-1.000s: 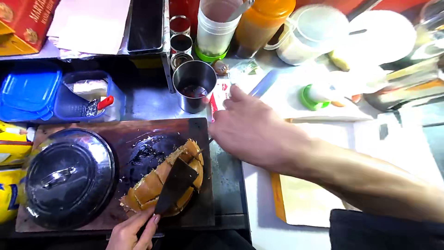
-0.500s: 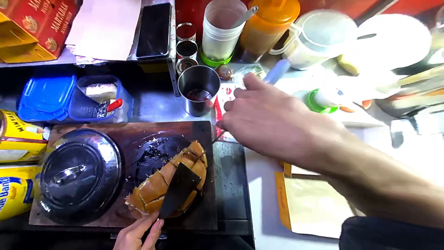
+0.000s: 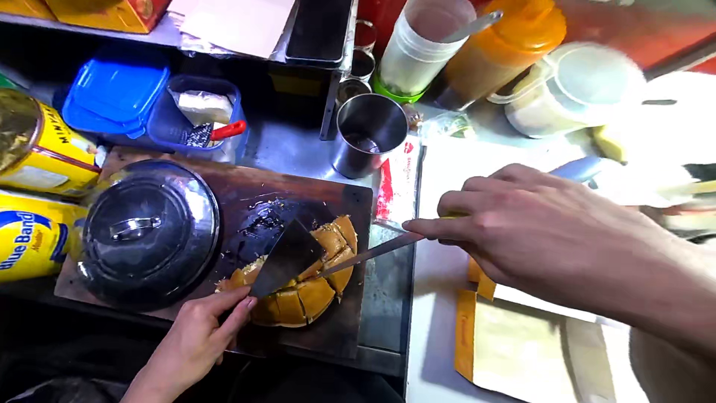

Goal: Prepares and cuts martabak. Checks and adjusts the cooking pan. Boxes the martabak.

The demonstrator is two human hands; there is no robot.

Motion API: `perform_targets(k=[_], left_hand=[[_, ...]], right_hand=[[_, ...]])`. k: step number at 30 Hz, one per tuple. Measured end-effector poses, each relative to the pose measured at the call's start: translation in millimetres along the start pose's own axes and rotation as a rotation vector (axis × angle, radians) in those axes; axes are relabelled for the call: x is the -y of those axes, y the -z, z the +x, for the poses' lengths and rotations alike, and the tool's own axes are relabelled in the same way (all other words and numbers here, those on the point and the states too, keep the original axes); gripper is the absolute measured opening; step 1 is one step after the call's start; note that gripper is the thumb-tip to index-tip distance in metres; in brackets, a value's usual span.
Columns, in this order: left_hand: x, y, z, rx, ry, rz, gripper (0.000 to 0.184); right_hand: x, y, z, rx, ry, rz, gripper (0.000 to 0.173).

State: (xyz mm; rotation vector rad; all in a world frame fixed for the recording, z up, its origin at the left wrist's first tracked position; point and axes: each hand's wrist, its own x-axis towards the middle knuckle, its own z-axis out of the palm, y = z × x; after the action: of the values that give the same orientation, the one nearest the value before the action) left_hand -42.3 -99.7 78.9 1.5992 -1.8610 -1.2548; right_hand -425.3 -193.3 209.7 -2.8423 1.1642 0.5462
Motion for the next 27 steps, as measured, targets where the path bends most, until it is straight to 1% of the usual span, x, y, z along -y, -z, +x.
perform_targets(k=[3, 5, 7, 8, 11, 12, 14, 15, 17, 19, 20, 21, 23, 25, 27], left_hand=[[2.0, 0.5, -0.5, 0.012, 0.001, -0.030, 0.037], [2.8, 0.2, -2.3, 0.005, 0.005, -0.041, 0.037], [1.8, -1.0, -4.4, 0.002, 0.027, -0.039, 0.038], [0.7, -1.6, -5.5, 0.002, 0.039, -0.030, 0.039], [-1.9, 0.1, -6.8, 0.007, 0.058, -0.031, 0.039], [-2.5, -0.4, -7.4, 0.005, 0.067, -0.032, 0.040], [-4.4, -0.8, -10.1, 0.018, 0.074, -0.025, 0.040], [-5.7, 0.5, -9.8, 0.029, 0.077, -0.027, 0.040], [-7.3, 1.0, -9.0, 0.033, 0.092, -0.043, 0.038], [-6.4, -0.7, -12.8, 0.032, 0.106, -0.058, 0.037], [-6.8, -0.2, -12.9, 0.036, 0.113, -0.068, 0.036], [-7.4, 1.1, -11.4, 0.041, 0.117, -0.086, 0.035], [-7.4, 2.0, -12.5, 0.043, 0.109, -0.170, 0.033], [-8.6, 3.9, -14.6, 0.044, 0.060, -0.268, 0.030], [-10.1, 4.4, -11.1, 0.033, 0.018, -0.281, 0.029]], right_hand=[[16.6, 3.7, 12.8, 0.004, -0.023, -0.002, 0.030], [37.2, 7.2, 28.9, -0.001, -0.049, -0.023, 0.028], [58.7, -0.7, 47.1, -0.009, -0.075, -0.041, 0.025], [61.0, -4.4, 51.2, -0.001, -0.080, -0.055, 0.025], [38.6, 9.1, 43.8, 0.056, -0.127, -0.067, 0.031], [32.6, 13.0, 45.0, 0.096, -0.155, -0.082, 0.030], [26.9, 9.5, 53.0, 0.174, -0.165, -0.087, 0.020], [23.4, 10.9, 53.2, 0.195, -0.169, -0.100, 0.020], [16.3, 18.6, 50.1, 0.163, -0.200, -0.153, 0.020], [14.3, 15.1, 48.7, 0.148, -0.205, -0.178, 0.015], [13.3, 16.1, 47.3, 0.153, -0.211, -0.176, 0.016], [13.1, 19.3, 45.6, 0.146, -0.221, -0.180, 0.019], [15.9, 19.9, 45.1, 0.118, -0.223, -0.209, 0.017], [9.8, 19.2, 41.2, 0.124, -0.178, -0.190, 0.016], [-1.0, 22.9, 27.3, 0.056, -0.092, -0.144, 0.013]])
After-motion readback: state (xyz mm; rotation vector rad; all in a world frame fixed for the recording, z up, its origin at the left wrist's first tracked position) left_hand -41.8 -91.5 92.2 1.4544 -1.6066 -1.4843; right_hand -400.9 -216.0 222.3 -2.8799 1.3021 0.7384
